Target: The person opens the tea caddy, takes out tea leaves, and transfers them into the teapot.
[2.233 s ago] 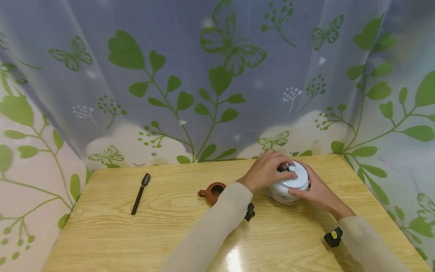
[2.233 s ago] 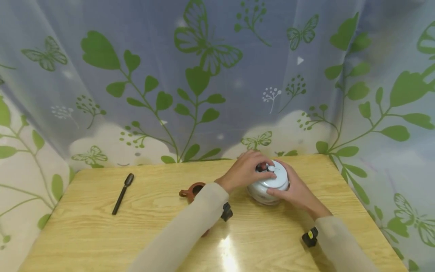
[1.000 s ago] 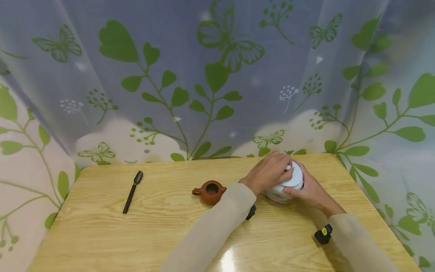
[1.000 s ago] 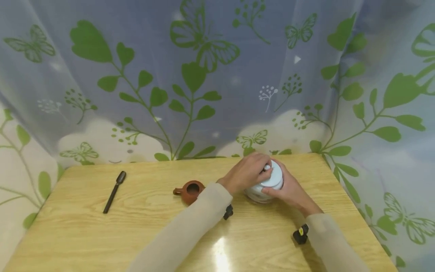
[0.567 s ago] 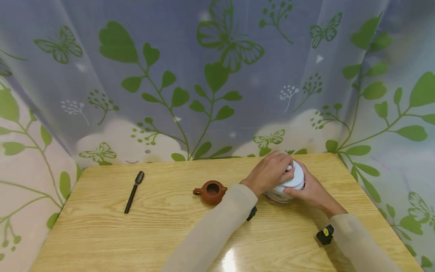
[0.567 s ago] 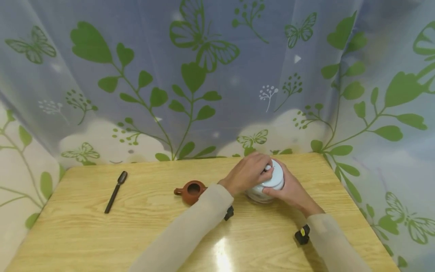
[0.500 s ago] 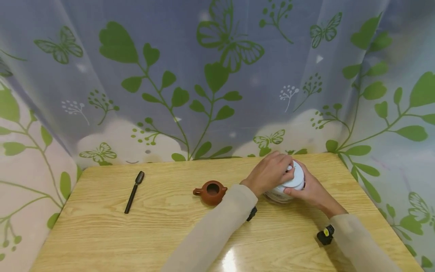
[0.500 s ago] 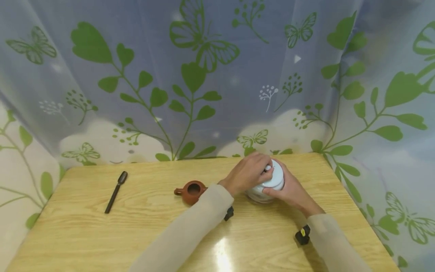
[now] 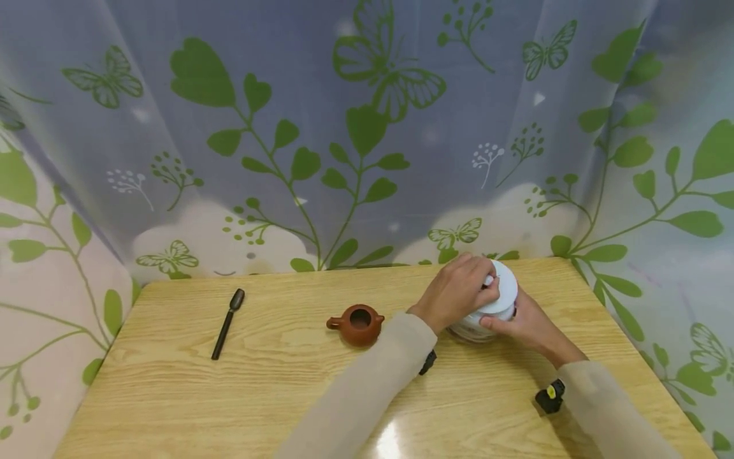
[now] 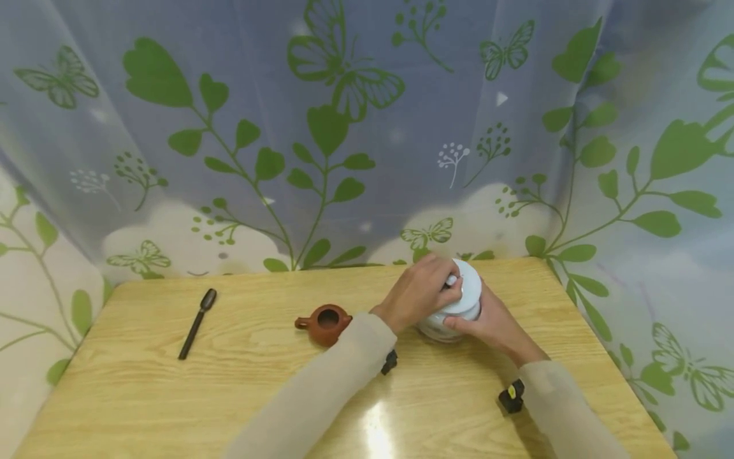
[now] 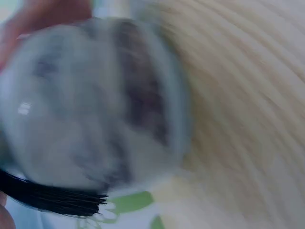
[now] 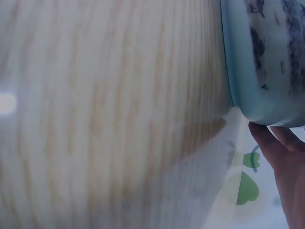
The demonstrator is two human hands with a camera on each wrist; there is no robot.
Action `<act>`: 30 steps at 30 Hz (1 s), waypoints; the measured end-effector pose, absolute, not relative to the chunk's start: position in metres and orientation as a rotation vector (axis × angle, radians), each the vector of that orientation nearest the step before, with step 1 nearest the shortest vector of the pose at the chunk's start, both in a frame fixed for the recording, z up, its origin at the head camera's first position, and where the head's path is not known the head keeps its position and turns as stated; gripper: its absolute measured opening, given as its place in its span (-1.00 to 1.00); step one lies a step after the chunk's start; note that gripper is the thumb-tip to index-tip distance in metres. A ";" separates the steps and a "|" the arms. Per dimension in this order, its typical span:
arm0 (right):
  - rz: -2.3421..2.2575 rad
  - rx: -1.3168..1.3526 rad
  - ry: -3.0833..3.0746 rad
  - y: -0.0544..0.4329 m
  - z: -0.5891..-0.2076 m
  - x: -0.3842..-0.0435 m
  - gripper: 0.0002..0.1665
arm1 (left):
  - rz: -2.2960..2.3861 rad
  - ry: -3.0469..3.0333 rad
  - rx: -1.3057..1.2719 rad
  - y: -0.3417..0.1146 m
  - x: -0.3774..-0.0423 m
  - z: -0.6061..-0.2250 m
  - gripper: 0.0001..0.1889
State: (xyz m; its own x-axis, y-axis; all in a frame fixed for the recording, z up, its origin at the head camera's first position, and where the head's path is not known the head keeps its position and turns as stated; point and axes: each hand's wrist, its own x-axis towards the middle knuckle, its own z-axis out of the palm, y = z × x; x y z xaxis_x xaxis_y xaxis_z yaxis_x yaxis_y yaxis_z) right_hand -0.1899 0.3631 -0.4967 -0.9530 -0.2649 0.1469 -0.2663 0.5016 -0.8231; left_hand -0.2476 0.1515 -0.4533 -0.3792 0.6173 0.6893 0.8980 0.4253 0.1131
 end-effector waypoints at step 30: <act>1.540 0.559 -2.641 0.368 -0.501 -0.190 0.31 | -1.034 -2.415 -1.588 0.111 -0.229 -0.424 -0.76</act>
State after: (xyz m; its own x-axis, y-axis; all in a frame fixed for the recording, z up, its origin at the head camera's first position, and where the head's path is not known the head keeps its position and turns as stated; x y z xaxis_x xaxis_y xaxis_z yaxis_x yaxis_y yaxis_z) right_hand -0.1903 0.3684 -0.5005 -0.9347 -0.2892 0.2065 -0.3222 0.4444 -0.8359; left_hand -0.2288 0.1113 -0.4239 -0.4629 0.7889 0.4042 0.8370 0.2389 0.4924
